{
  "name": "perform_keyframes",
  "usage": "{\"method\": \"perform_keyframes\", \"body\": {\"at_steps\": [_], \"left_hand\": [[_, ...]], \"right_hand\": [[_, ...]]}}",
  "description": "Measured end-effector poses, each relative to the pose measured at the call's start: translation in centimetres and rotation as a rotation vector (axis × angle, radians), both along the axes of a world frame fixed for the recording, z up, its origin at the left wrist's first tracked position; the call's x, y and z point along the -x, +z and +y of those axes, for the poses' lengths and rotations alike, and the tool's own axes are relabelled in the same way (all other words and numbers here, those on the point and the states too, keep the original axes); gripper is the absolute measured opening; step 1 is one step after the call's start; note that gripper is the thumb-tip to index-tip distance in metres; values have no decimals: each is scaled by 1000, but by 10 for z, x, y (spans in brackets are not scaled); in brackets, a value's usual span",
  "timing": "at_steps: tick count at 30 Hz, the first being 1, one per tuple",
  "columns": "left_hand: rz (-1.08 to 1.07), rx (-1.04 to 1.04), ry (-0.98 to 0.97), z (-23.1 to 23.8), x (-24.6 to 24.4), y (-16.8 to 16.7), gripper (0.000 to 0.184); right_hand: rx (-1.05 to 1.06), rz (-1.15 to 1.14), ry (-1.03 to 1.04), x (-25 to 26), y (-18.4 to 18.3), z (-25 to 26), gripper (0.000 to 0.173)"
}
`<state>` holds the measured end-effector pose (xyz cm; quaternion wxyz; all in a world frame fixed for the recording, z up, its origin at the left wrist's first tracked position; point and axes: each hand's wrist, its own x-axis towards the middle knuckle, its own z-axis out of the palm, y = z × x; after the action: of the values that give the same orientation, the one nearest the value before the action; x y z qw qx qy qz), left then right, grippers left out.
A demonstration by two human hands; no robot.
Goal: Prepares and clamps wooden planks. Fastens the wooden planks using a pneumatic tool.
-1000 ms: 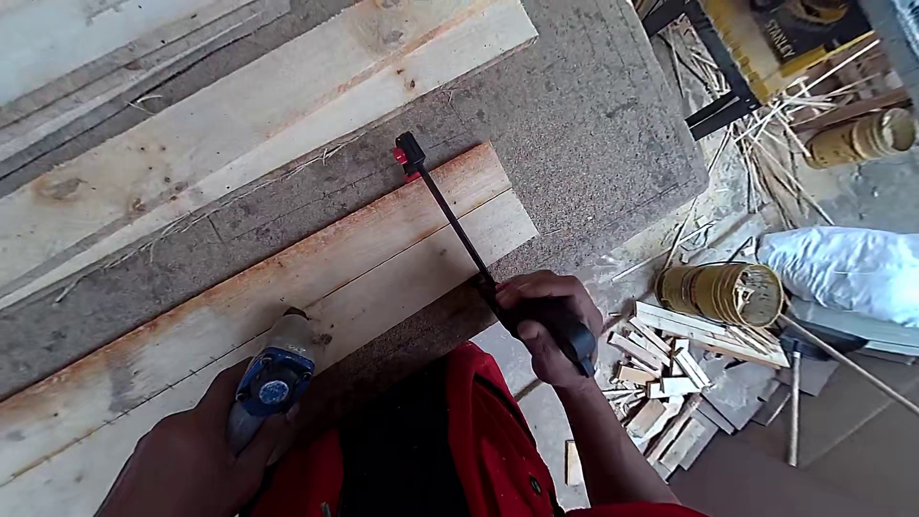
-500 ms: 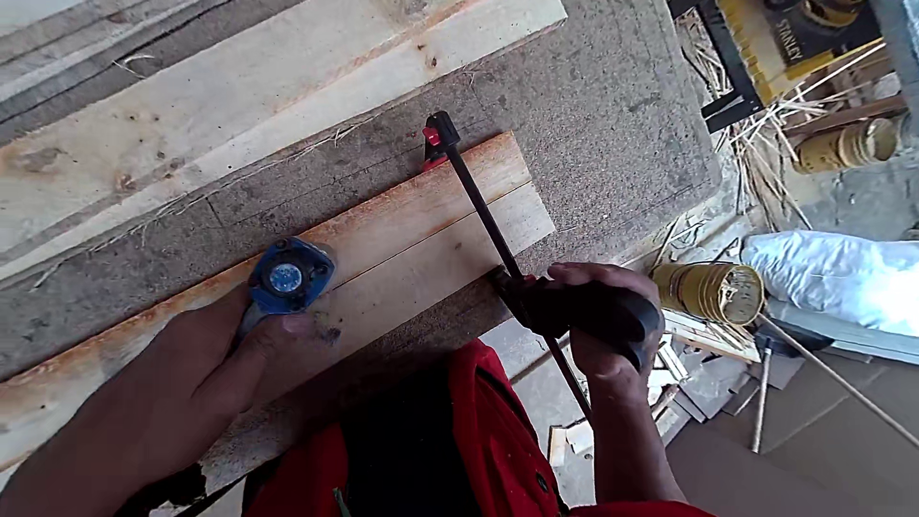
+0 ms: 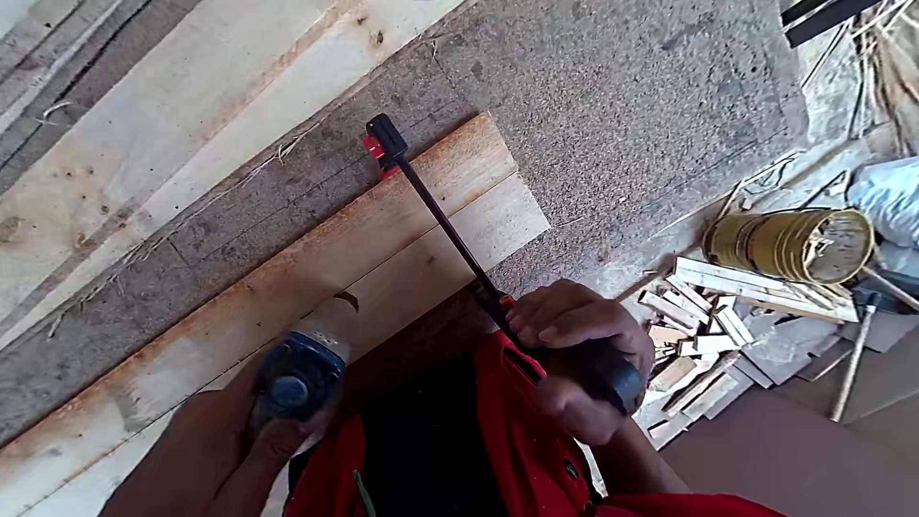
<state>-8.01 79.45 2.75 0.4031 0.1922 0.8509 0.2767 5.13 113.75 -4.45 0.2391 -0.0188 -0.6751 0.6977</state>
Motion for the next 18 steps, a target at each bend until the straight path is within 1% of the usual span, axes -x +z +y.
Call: {"method": "perform_keyframes", "body": {"at_steps": [2, 3, 4, 5, 7, 8, 9, 11, 13, 15, 18], "left_hand": [[16, 15, -72, 18, -1, -4, 65], [37, 18, -100, 20, -2, -8, 65], [62, 16, -121, 19, -2, -11, 64], [81, 18, -136, 17, -2, -11, 63], [108, 33, -158, 16, -3, -10, 64], [107, 48, -155, 17, -3, -9, 64], [106, 65, -156, 17, -3, -9, 63], [105, 76, -155, 17, -6, -11, 60], [128, 60, -158, 17, -10, -12, 58], [166, 44, -157, 22, -14, -15, 60], [197, 80, -161, 23, -21, -24, 59]], "right_hand": [[-40, -35, 101, -15, -8, 9, 65], [-45, -53, 141, -17, -8, 13, 73], [-34, -54, 164, -16, -8, 14, 74], [-9, -45, 162, -11, -5, 12, 66], [27, -14, 104, -1, -1, 7, 39], [33, -1, 74, 4, -1, 5, 30], [42, 6, 50, 8, 0, 4, 26], [75, 18, -4, 16, 2, -1, 23], [98, 18, -39, 21, 7, -6, 26], [128, 15, -39, 22, 9, -6, 26], [187, 5, -35, 16, 9, -7, 23]]}}
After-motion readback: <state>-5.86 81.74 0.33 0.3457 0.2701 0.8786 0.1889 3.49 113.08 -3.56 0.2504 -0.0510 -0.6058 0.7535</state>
